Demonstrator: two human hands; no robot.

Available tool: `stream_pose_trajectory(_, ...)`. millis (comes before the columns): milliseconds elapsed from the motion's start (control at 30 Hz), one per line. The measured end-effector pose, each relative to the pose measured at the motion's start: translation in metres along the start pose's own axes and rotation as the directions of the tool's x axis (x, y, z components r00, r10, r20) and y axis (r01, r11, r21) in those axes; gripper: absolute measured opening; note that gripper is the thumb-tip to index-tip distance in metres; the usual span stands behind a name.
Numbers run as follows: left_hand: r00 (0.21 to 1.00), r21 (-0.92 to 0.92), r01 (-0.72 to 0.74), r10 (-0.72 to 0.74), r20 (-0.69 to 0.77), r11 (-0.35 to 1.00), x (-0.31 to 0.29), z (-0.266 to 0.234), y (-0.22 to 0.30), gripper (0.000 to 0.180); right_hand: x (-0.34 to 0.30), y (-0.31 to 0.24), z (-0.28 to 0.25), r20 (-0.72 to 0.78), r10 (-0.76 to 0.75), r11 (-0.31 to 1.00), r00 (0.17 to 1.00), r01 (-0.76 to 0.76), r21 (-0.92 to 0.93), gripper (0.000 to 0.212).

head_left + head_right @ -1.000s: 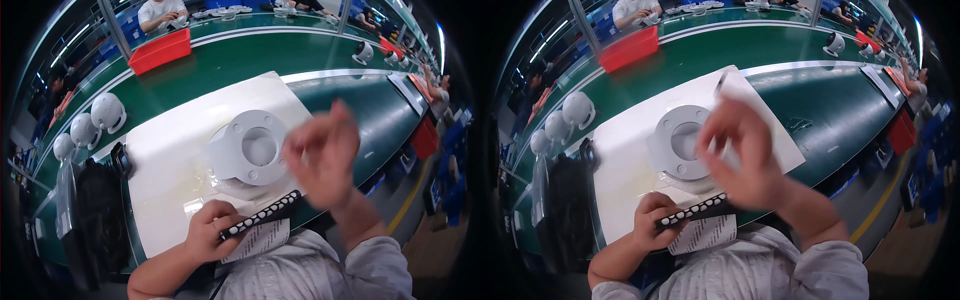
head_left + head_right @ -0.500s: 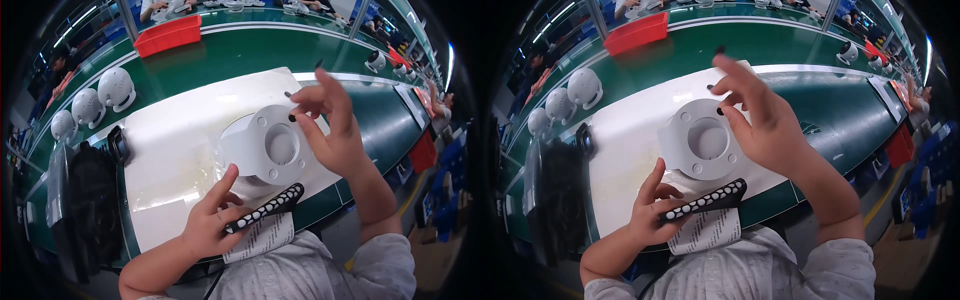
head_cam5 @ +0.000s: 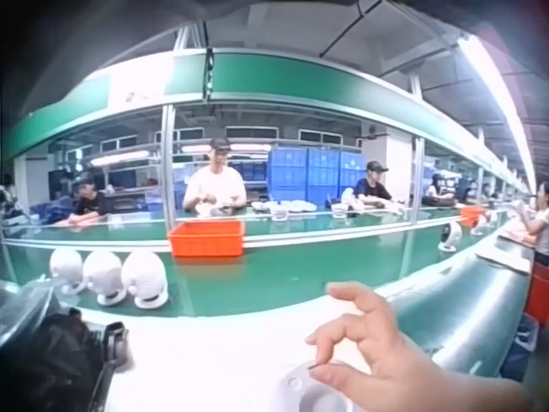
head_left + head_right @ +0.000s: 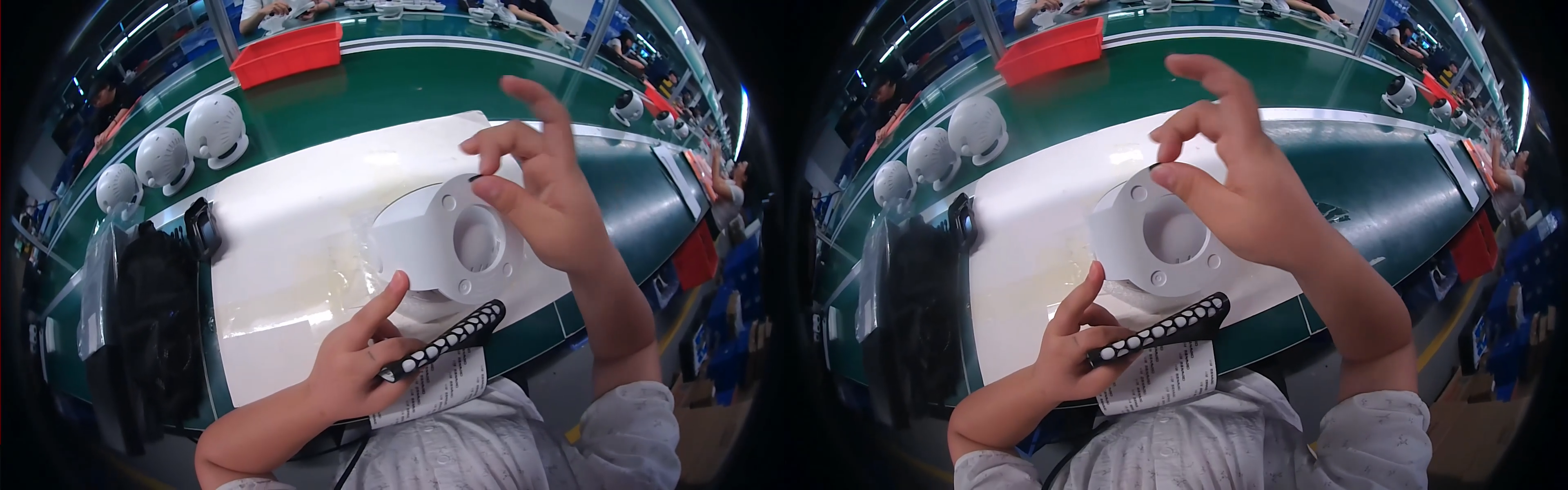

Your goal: Applying small black adhesive pads to the bottom surface of white camera housing components on an industrial assembly line.

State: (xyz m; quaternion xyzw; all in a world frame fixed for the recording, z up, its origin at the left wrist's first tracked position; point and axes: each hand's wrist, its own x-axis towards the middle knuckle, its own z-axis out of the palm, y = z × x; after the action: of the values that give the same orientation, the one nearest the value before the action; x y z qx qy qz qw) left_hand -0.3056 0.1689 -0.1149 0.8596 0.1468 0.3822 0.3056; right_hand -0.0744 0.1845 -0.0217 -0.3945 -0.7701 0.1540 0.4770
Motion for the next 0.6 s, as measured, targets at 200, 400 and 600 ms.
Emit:
stream_pose_trajectory(200, 0.997, -0.016, 0.055, -0.055, -0.058, 0.998, 0.0, -0.001, 0.003, 0.023, 0.006, -0.007, 0.008, 0.202, 0.315, 0.913, 0.927, -0.355, 0.201, 0.061)
stream_pose_trajectory(400, 0.999, -0.003, 0.024, -0.023, 0.036, 1.0, 0.003, -0.005, 0.001, 0.025, 0.005, -0.01, 0.01, 0.187, 0.334, 0.903, 0.924, -0.37, 0.219, 0.057)
stream_pose_trajectory(600, 0.999, -0.008, 0.023, -0.023, 0.037, 1.0, -0.001, -0.005, 0.001, 0.025, -0.004, -0.023, 0.008, 0.159, 0.132, 0.982, 0.978, -0.107, -0.157, 0.051)
